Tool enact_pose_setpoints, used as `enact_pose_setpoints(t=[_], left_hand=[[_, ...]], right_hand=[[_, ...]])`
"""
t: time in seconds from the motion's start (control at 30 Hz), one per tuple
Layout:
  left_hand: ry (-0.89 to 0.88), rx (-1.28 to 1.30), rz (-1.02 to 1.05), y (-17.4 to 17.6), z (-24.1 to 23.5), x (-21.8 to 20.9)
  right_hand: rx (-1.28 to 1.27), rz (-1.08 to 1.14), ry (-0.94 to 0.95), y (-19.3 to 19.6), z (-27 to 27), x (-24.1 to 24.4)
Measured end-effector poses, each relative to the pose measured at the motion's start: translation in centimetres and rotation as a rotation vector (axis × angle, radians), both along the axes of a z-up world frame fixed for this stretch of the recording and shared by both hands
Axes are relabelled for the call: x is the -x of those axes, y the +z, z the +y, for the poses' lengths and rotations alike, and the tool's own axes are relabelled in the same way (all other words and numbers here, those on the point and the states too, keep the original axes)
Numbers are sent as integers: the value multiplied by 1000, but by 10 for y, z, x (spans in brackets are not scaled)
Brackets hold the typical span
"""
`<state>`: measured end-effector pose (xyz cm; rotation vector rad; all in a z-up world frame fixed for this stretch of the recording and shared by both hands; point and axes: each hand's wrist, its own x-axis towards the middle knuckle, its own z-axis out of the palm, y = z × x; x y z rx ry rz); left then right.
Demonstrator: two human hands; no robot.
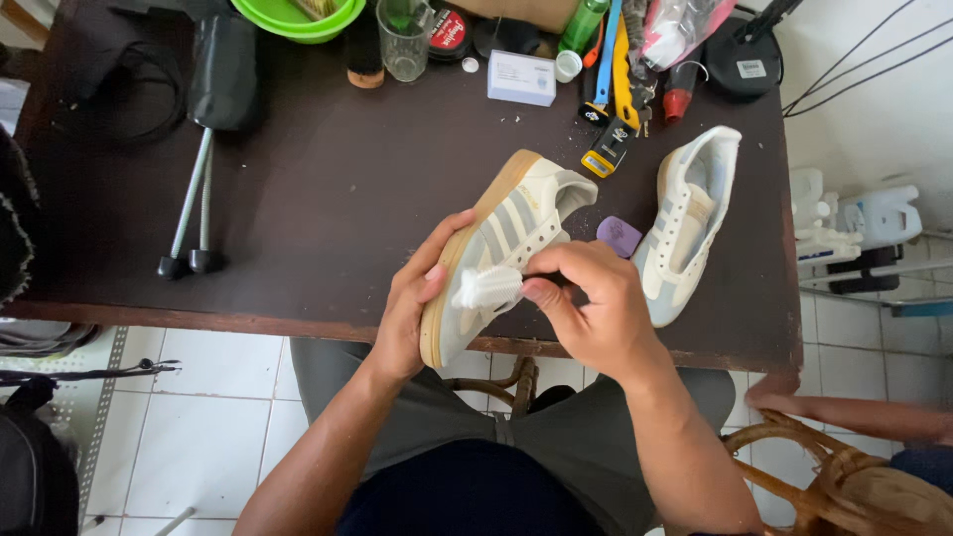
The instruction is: The person cleans a white sneaker by scrubbing the upper and sole with a white brush. They then use a purple eraser to rub the side stripes and toe area of the shoe.
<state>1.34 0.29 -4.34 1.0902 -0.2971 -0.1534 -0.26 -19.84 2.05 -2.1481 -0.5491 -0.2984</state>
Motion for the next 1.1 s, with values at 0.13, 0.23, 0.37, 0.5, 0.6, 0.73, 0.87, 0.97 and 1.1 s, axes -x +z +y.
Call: enact_pose_setpoints(t=[0.13, 0.23, 0.37, 0.5, 0.6, 0.73, 0.87, 0.97, 1.1], left_hand=[[-8, 6, 8, -10, 3, 1], [-14, -3, 12, -6, 2, 1], [-17, 21, 22, -6, 3, -1], [-16, 14, 27, -7, 0, 2], [-34, 4, 39, -17, -2, 1], [-55, 28, 53, -15, -2, 3], [-70, -99, 89, 16, 6, 12], [-70, -149, 84, 8, 4, 10], [-108, -120, 169, 28, 1, 10]], right_hand=[[-2, -12, 51, 10, 7, -3], [72, -70, 26, 5, 4, -6], [34, -23, 63, 0, 3, -6], [-16, -61, 156, 11, 19, -1], [129, -329, 51, -6, 21, 1], [125, -491, 119, -27, 6, -43], [250, -791, -200, -47, -47, -80], [160, -611, -92, -8, 10, -43], [321, -835, -314, -46, -51, -103]])
